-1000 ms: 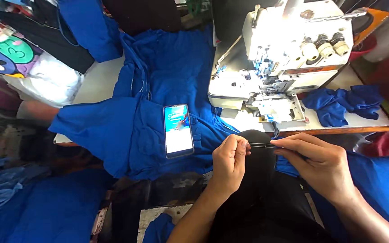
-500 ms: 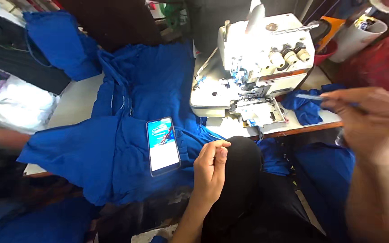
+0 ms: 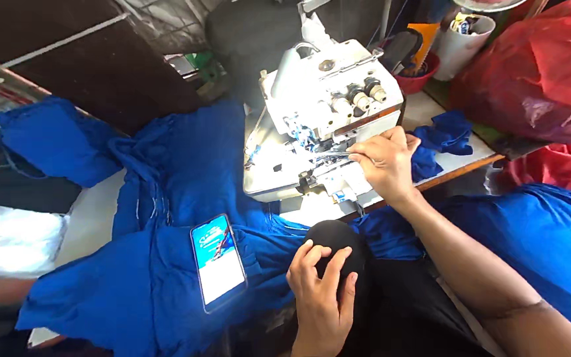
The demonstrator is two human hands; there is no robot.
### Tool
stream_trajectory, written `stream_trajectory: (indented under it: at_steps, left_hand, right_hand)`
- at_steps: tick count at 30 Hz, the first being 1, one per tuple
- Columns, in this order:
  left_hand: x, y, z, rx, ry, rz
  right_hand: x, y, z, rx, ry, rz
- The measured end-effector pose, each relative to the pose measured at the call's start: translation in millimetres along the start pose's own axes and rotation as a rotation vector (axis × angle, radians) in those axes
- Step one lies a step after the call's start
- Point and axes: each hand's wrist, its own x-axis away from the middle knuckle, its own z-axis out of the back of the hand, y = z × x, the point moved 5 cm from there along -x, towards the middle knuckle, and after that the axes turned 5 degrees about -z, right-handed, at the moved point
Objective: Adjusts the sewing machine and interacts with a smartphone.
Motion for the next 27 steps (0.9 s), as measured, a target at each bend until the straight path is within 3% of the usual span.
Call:
stream_trajectory:
  at_steps: [11,27]
  left_hand:
    - [-8.5,0.2,-3.7,-0.054,-0.011,0.01]
    - [-12.8,1.4,-5.3,-0.084,-0.037,0.018]
  right_hand:
    - [19.3,10.3,-34.4,-0.08,-0.19,-0.14]
    - [20.8,6.7,-50.2,-0.118,-0.182,-0.132]
